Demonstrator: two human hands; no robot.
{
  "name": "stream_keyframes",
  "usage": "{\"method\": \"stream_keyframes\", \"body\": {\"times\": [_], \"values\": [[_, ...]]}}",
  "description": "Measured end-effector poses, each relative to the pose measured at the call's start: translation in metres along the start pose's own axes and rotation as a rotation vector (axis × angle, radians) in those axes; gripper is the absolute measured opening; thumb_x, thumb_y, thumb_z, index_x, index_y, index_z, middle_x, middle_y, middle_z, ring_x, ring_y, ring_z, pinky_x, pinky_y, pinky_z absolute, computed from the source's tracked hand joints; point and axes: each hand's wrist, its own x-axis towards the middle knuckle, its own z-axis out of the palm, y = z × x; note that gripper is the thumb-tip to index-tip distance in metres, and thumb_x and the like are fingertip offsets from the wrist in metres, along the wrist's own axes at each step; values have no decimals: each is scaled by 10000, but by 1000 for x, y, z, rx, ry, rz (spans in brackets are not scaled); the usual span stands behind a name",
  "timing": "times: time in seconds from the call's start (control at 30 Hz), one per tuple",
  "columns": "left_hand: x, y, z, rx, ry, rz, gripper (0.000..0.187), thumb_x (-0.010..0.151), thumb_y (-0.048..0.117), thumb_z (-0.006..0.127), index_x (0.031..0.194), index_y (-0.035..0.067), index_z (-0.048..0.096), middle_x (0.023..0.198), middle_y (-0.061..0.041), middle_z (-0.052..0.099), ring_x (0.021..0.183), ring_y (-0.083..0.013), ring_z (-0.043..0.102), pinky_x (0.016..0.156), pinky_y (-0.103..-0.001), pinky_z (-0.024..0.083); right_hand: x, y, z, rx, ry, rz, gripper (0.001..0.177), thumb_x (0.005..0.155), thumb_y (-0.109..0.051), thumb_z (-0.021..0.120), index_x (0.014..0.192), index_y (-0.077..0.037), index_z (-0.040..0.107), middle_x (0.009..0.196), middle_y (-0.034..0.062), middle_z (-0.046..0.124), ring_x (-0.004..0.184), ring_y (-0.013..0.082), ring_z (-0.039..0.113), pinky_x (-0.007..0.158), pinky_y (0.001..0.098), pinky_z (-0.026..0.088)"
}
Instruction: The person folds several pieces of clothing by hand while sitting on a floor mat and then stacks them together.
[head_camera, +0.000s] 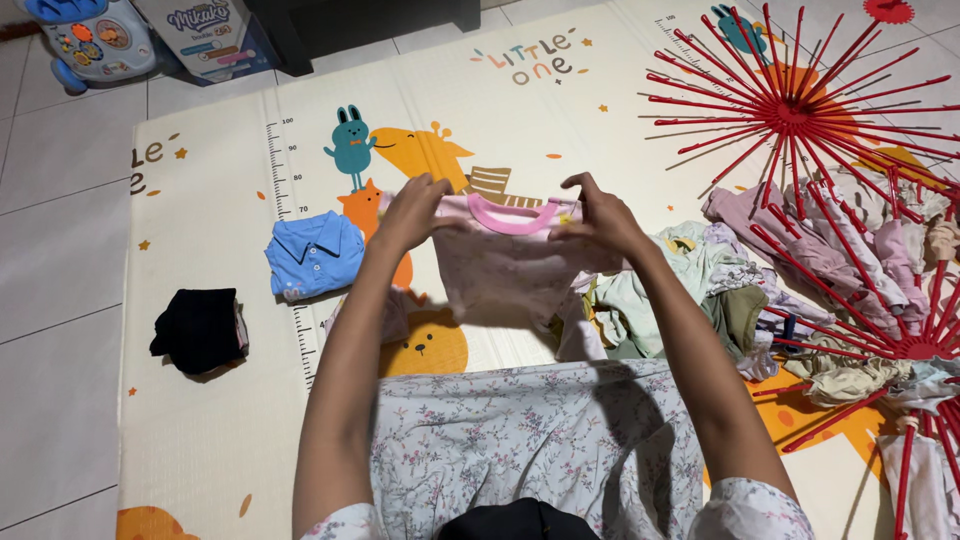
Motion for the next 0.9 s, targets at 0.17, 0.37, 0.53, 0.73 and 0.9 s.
{"method": "stream_keyframes", "body": {"times": [0.17,0.37,0.53,0.73,0.9], "values": [[0,-22,14,-108,-25,-149,191,919,204,715,1005,36,746,951,-158,681,979,-385,586,883,-466,499,12,26,9,188,310,8,211,894,-160,684,1087,-88,728,946,72,692,820,226,675,738,402,573],[-5,-21,13,-209,-21,-186,295,952,311,668,1064,45,729,1001,-171,616,966,-347,593,886,-448,498,15,31,25,123,224,-121,229,1010,-124,622,1216,-32,666,1110,161,617,987,320,635,867,422,507],[-4,1,-10,-82,-71,-301,478,819,507,758,1041,85,788,965,-147,572,1011,-350,482,920,-512,384,13,27,29,252,172,-162,266,998,-74,559,1248,-49,648,1108,134,650,1040,281,640,920,401,499],[-6,3,-5,-175,154,-260,357,934,414,736,953,61,787,895,-115,667,898,-321,625,800,-456,482,8,-9,21,210,85,-83,164,1008,-138,597,1122,-25,630,1018,144,623,952,277,616,870,403,495],[-12,2,-9,-273,271,-196,300,898,346,787,928,47,799,799,-167,681,707,-305,684,628,-410,522,-2,-27,11,-127,137,-189,343,781,-130,802,1045,-36,604,972,131,611,877,311,626,728,437,500]]}}
